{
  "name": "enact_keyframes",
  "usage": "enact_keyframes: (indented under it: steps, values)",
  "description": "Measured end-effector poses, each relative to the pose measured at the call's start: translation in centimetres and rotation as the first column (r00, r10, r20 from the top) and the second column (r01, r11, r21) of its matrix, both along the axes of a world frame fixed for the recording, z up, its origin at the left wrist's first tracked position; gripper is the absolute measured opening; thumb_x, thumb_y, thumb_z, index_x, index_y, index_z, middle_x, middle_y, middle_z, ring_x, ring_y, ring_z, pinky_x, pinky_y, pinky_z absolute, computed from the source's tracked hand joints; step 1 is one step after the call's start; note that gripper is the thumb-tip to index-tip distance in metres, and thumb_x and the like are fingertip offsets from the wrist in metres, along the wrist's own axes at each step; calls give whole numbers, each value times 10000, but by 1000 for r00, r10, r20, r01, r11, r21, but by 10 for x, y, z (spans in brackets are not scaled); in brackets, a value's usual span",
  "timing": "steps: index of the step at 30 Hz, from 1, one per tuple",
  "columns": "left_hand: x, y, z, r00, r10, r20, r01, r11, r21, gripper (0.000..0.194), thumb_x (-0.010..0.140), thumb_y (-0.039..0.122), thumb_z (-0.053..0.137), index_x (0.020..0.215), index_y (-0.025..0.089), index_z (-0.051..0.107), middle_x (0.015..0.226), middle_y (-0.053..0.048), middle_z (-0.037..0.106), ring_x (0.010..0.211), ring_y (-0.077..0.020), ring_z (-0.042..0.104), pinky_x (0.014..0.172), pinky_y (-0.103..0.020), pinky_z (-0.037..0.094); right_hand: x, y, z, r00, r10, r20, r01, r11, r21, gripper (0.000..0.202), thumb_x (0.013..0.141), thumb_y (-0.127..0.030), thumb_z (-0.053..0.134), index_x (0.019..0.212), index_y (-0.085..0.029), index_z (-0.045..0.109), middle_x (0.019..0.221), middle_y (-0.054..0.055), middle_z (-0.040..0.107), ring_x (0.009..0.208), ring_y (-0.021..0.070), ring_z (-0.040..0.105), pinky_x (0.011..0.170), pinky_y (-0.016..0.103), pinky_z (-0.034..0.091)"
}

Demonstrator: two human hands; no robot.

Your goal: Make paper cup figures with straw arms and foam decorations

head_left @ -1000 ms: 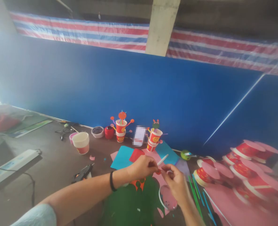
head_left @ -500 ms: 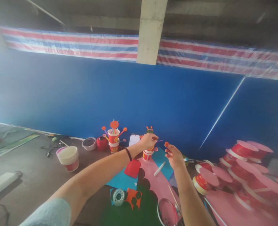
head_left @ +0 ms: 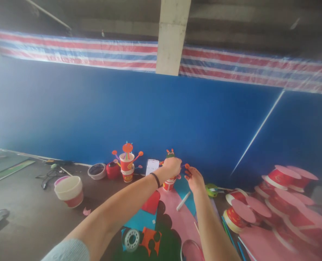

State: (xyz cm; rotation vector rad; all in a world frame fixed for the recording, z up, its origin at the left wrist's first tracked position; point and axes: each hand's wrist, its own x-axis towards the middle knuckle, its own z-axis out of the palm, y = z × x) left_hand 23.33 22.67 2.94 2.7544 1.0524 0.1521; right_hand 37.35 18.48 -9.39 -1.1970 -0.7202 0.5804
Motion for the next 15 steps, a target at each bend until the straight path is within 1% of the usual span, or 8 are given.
enact_keyframes:
  steps: [4,7,11,15]
  values:
    - [0,2,-2,1000,-27,-8,27,999,47,303,755,259,648,1049,195,622,1002,-106,668,938,-264,631,769,-347,504,-1,7,-3,984,41,-175,-49,998,-44,267,899,-318,528,1122,-172,553,1109,66,584,900,172,602,762,361,520]
    - [-1,2,-3,999,-40,-12,41,996,73,349,725,261,653,1069,215,613,1004,-99,677,908,-262,643,740,-329,509,-5,10,-4,964,47,-263,-58,998,-33,270,899,-315,528,1128,-174,550,1122,68,579,914,175,599,773,367,517]
    - [-3,1,0,999,-33,-31,36,994,99,336,717,275,638,1045,204,631,991,-112,681,924,-271,635,756,-334,501,-13,9,-2,945,48,-325,-46,999,14,291,891,-309,544,1137,-154,540,1104,67,582,904,179,603,758,370,520]
    - [-1,-2,6,998,-24,-63,31,993,113,260,716,296,628,934,164,679,923,-140,690,959,-293,619,810,-354,477,-19,7,2,938,45,-344,-28,998,52,265,893,-302,543,1108,-148,551,1053,56,597,847,159,611,713,338,529]
